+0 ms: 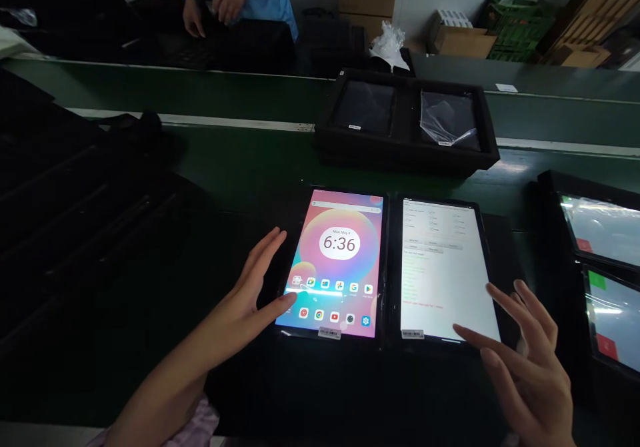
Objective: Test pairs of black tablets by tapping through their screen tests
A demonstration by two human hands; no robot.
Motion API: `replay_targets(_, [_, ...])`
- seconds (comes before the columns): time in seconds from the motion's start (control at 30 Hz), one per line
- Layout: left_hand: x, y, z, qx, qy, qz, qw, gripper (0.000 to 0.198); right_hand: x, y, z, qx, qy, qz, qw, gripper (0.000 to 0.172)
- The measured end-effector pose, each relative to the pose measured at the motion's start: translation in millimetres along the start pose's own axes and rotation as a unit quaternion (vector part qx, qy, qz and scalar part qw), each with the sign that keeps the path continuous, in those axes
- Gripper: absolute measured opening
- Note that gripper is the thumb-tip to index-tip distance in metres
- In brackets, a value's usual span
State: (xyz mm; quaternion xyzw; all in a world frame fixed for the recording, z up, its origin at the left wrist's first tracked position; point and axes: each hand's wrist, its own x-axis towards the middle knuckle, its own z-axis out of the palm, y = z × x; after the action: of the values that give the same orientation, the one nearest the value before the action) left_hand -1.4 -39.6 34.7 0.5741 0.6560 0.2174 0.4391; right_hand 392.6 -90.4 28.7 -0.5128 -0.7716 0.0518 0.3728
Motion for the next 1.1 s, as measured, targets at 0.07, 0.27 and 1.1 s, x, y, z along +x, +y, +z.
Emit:
replay_targets(0.07, [1, -3, -1.5, 0.010, -0.001, 0.017, 1.000, 0.087, 3, -6, 1, -0.008, -0.011, -0.025, 1.000, 0.027])
replay_targets(0.27, [1, -9, -5.6, 0.029, 0.001, 0.045, 0.999, 0.083, 3, -12, -2, -0.007, -0.036, -0.045, 0.998, 0.026])
replay_targets(1.1, [5, 1, -20.1, 0.038, -0.050, 0.083, 0.995, 0.094, 11, -29, 20, -0.010, 0.030, -0.034, 0.999, 0.070])
